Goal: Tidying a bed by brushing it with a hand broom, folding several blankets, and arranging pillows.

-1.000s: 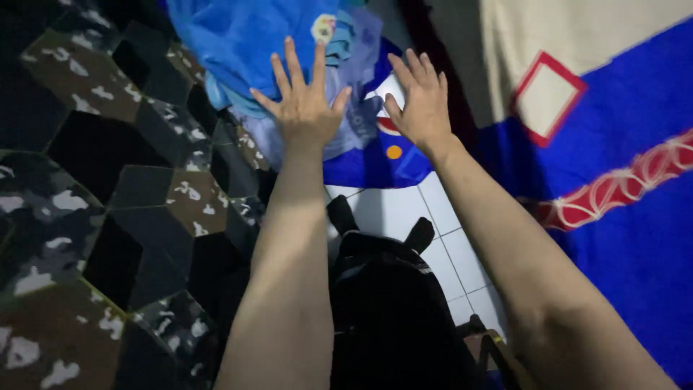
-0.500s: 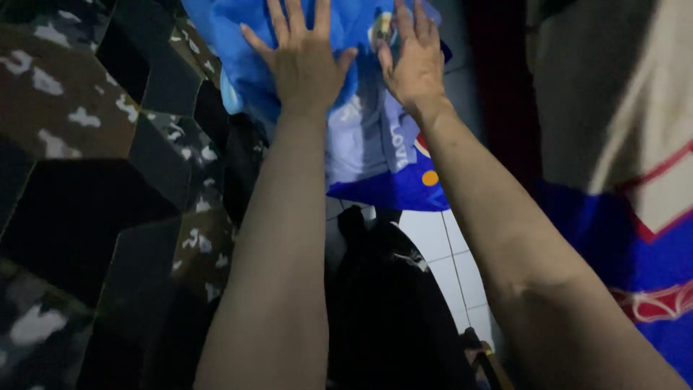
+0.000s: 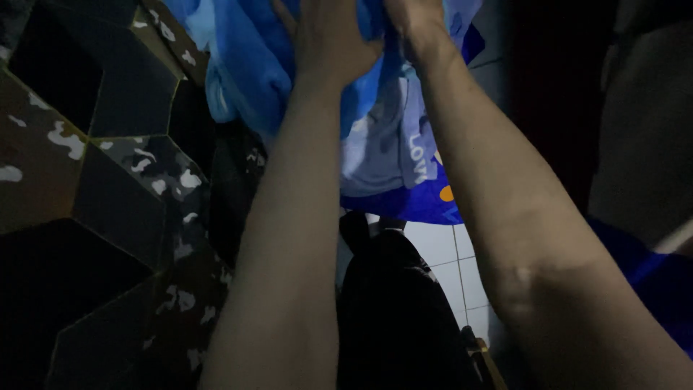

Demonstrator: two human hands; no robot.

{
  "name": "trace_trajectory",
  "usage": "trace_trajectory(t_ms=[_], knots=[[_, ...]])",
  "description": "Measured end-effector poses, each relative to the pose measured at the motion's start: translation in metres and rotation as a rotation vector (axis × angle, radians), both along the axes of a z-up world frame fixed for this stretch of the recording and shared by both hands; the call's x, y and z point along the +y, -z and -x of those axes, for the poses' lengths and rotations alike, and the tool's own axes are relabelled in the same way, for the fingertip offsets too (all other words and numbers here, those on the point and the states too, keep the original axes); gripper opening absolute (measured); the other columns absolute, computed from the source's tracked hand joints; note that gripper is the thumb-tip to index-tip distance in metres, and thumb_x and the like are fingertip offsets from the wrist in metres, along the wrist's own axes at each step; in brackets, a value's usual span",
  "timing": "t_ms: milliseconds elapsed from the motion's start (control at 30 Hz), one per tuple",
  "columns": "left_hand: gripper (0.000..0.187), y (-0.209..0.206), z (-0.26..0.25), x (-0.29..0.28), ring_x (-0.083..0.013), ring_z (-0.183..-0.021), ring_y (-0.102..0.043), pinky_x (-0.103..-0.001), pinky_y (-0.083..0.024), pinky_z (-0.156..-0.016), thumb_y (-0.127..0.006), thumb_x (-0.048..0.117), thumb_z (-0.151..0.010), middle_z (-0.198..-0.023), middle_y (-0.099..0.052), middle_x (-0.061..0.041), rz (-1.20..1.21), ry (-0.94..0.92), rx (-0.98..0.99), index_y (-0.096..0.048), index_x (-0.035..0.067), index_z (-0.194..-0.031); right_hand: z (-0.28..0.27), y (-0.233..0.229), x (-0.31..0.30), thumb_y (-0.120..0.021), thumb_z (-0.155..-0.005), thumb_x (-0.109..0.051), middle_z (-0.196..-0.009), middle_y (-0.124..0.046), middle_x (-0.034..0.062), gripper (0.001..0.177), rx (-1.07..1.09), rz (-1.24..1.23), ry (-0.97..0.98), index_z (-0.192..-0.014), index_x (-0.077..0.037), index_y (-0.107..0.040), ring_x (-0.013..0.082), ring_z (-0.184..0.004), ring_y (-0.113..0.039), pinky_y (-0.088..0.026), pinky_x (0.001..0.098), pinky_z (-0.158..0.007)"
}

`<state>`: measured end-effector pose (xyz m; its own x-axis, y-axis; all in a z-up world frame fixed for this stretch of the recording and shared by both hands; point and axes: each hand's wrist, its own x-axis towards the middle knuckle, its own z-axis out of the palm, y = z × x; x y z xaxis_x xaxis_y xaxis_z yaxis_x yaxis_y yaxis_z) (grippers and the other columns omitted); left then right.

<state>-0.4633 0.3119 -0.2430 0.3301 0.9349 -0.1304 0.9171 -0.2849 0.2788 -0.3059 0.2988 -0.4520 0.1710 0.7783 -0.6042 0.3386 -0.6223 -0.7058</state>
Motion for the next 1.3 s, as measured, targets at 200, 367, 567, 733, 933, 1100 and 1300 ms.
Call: trace_trajectory(t_ms=[200,367,567,733,933,1100,1300], knots=[[0.068,0.039,0.021,-0.006,-0.0371,-0.139,-0.041,-0.069,-0.028,-0.111,-0.069,0.037,-0.094,-0.149,-0.051,-0.013,0.038,-0.114,-0.093,-0.043,0.014,-0.153,0.021,-0.160,0.021,-0.079,-0.087,-0.045,-0.086,-0.069,0.0188,0.048,0.223,0.267,0.310,-0.101,-0.001,-0.063,0.0238,-0.045,-0.061,-0.047,0.0390,-0.041],[0.080,0.005,0.026,-0.003,-0.0355,-0.149,-0.033,-0.066,-0.026,-0.117,-0.066,0.061,-0.102,-0.159,-0.036,-0.012,-0.184,-0.282,0.026,-0.028,0.020,-0.158,0.007,-0.208,-0.009,-0.081,-0.074,-0.015,-0.088,-0.073,0.0133,0.036,0.628,0.058,0.593,-0.100,-0.006,-0.058,0.0216,-0.064,-0.071,-0.059,0.0373,-0.055],[0.126,-0.067,-0.010,-0.004,-0.0516,-0.153,-0.013,-0.068,-0.028,-0.113,-0.082,0.072,-0.085,-0.166,-0.008,-0.031,-0.068,-0.375,-0.467,0.001,0.015,-0.161,-0.099,-0.276,-0.064,-0.069,-0.081,-0.007,-0.076,-0.065,0.0120,0.010,0.916,-0.133,0.458,-0.086,0.001,-0.067,0.0209,-0.054,-0.058,-0.045,0.0329,-0.047],[0.135,-0.087,-0.102,-0.031,-0.0416,-0.156,-0.027,-0.057,-0.034,-0.126,-0.089,0.055,-0.083,-0.169,-0.017,-0.024,0.237,-0.230,-1.290,0.012,0.018,-0.164,-0.191,-0.350,-0.111,-0.066,-0.072,-0.007,-0.069,-0.064,0.0084,0.012,0.734,-0.119,0.483,-0.081,-0.002,-0.069,0.0193,-0.046,-0.052,-0.035,0.0297,-0.037],[0.126,-0.157,-0.228,-0.081,-0.0369,-0.154,-0.036,-0.046,-0.030,-0.129,-0.090,0.048,-0.081,-0.165,-0.033,-0.024,0.241,-0.111,-1.289,-0.009,0.004,-0.166,-0.271,-0.470,-0.178,-0.064,-0.067,0.004,-0.089,-0.070,0.0161,0.038,0.720,-0.433,0.603,-0.105,0.006,-0.068,0.0291,-0.076,-0.070,-0.061,0.0417,-0.071],[0.115,-0.218,-0.313,-0.126,-0.0350,-0.147,-0.048,-0.043,-0.038,-0.124,-0.088,0.050,-0.078,-0.157,-0.046,-0.024,0.291,0.003,-1.311,-0.027,-0.001,-0.161,-0.338,-0.486,-0.253,-0.063,-0.069,0.007,-0.109,-0.069,0.0169,0.061,0.536,-0.764,0.785,-0.130,0.006,-0.064,0.0320,-0.098,-0.069,-0.060,0.0434,-0.093],[0.105,-0.253,-0.363,-0.143,-0.0311,-0.130,-0.062,-0.039,-0.048,-0.116,-0.088,0.054,-0.075,-0.142,-0.062,-0.021,0.260,0.138,-1.219,-0.042,0.000,-0.153,-0.380,-0.470,-0.311,-0.060,-0.077,0.007,-0.100,-0.070,0.0200,0.034,0.656,-0.906,0.847,-0.111,0.010,-0.061,0.0317,-0.084,-0.064,-0.052,0.0388,-0.079]])
